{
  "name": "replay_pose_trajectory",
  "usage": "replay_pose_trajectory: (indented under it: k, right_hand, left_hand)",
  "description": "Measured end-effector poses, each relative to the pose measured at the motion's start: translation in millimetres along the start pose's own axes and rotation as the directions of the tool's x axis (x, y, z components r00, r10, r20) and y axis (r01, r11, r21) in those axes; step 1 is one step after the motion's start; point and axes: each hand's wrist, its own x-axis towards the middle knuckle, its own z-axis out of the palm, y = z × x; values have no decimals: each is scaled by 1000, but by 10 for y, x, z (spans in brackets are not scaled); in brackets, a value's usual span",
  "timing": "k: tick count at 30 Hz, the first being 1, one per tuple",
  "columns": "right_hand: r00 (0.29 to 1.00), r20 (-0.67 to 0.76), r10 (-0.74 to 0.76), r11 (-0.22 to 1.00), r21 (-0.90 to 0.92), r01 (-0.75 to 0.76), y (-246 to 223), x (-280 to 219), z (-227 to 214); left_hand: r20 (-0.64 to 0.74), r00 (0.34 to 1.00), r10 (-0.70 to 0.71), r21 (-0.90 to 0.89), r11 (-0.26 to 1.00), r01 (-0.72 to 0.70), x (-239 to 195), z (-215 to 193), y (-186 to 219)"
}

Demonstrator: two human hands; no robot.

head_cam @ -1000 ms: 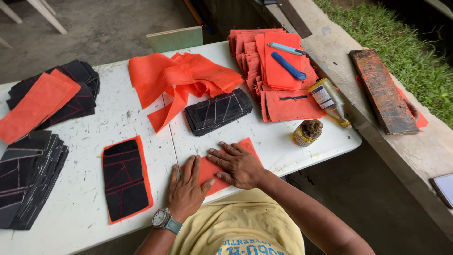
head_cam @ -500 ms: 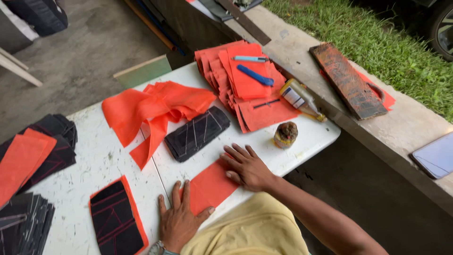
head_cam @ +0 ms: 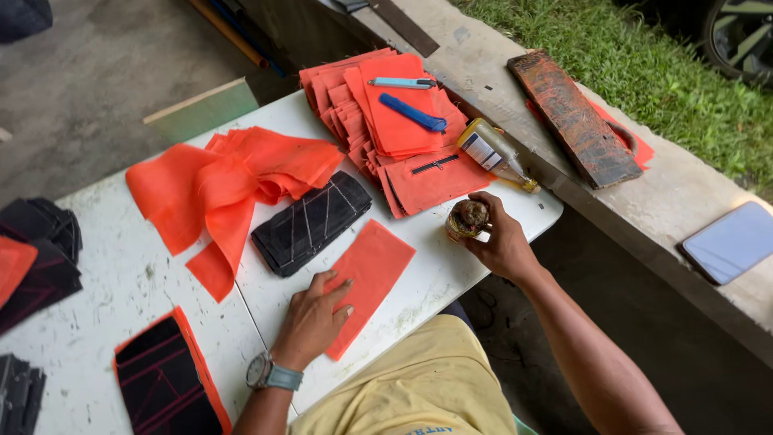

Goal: The person assembles sandals by placing orange foam insoles onto black patterned soles and rubbing the edges with a small abrasive tool. They handle multiple pairs, stacking completed units on the table.

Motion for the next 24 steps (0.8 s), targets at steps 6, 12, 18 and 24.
replay_pose_trajectory:
  k: [6, 12, 18, 24]
  right_hand:
    - [970, 150, -193, 971, 171, 167, -177, -37, 585]
    - [973, 112, -202, 977, 84, 194, -525, -20, 796]
    - [859, 235, -455, 873, 305, 380, -665, -151, 984]
    - [905, 206, -373, 904, 298, 305, -642, -135, 1100]
  left_hand:
    - [278, 960, -10, 9, 1000, 8, 82, -187, -105]
    - [378, 923, -68, -29, 996, 86, 99, -396, -155]
    - [358, 930, -79, 48, 997, 67, 147, -404, -228]
    - [372, 922, -111, 63, 994, 94, 146, -319, -351]
